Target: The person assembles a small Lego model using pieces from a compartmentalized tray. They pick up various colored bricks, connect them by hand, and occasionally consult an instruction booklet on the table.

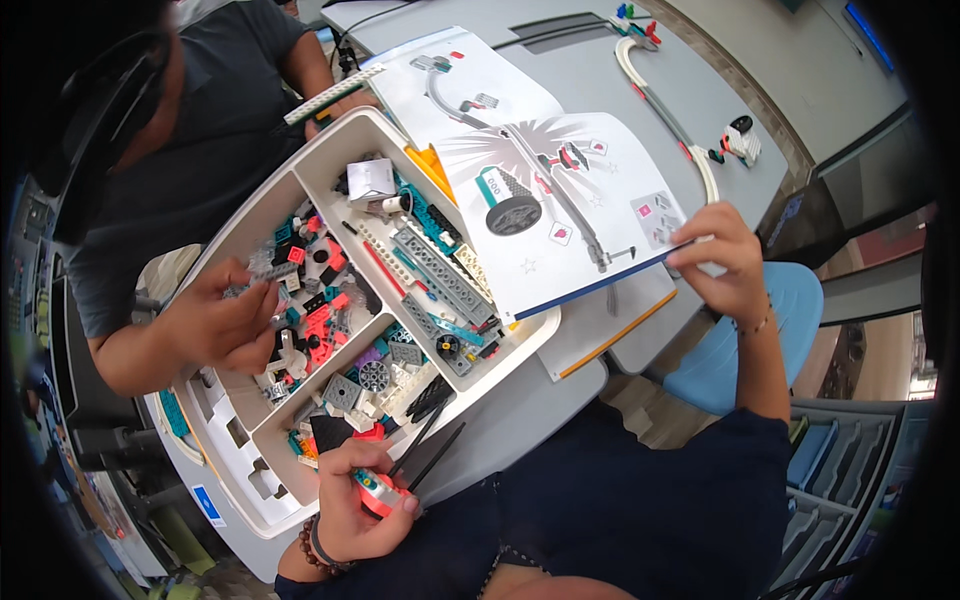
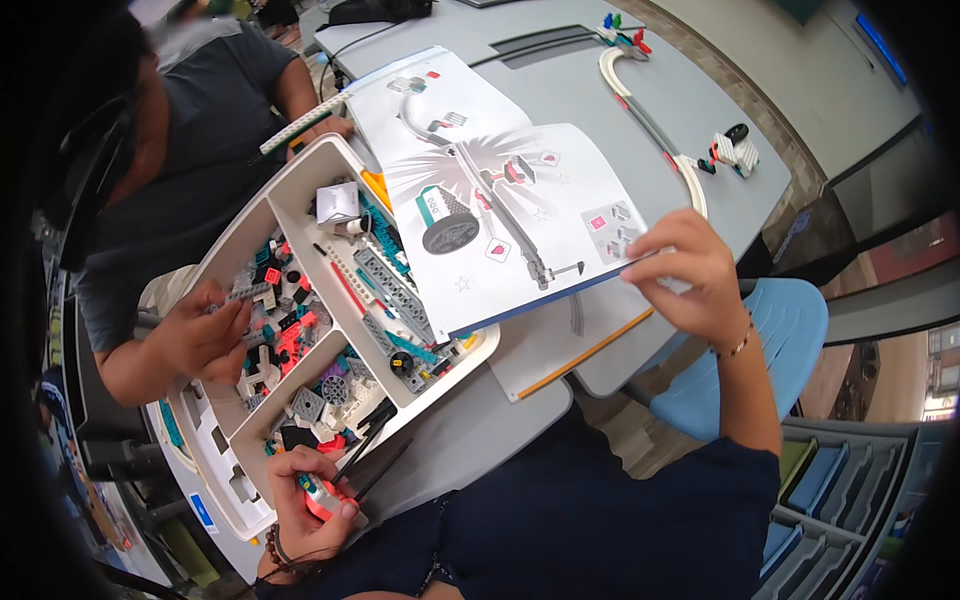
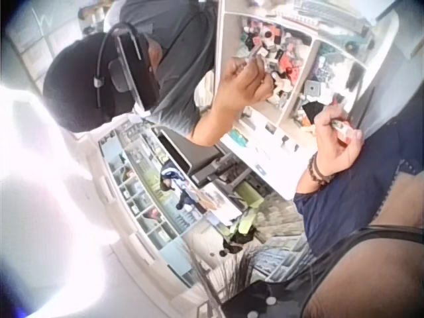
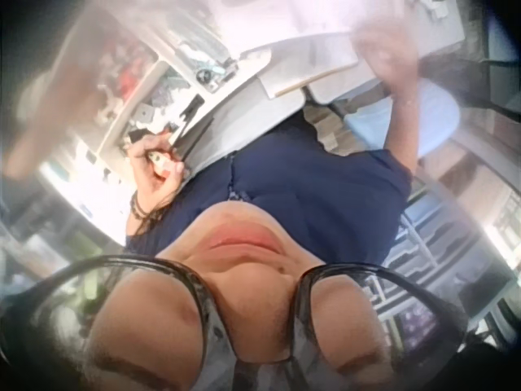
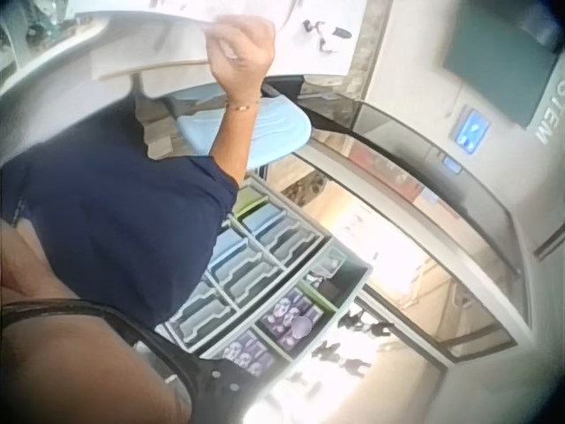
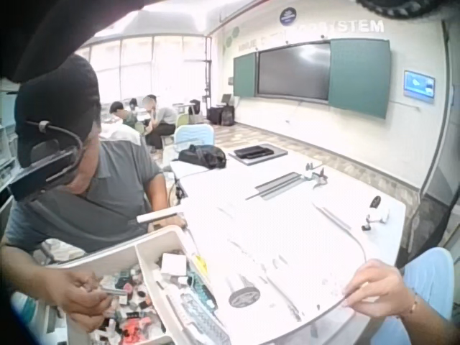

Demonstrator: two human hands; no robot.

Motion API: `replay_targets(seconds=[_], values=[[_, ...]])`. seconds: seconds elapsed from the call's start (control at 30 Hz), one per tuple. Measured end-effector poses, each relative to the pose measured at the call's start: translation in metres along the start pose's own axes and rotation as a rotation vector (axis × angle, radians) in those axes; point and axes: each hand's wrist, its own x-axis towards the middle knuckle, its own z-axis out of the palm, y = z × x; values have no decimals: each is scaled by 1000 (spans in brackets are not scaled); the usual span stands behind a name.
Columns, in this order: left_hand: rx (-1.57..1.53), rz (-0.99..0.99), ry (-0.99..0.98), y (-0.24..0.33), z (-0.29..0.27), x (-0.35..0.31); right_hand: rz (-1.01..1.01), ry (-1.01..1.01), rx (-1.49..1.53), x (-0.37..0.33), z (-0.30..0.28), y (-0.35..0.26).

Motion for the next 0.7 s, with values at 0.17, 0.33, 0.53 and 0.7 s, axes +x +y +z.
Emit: replay_targets(seconds=[0.17, 0.33, 0.53, 0.7], values=[[2, -39, -4, 1, -1, 1, 126, 10, -114, -31, 17, -15], [52, -5, 22, 3, 2, 4, 154, -31, -172, -12, 40, -45], [9, -51, 65, 3, 3, 2, -24, 138, -332, -15, 67, -32], [16, -49, 47, 4, 3, 4, -20, 100, -352, -25, 62, -33]])
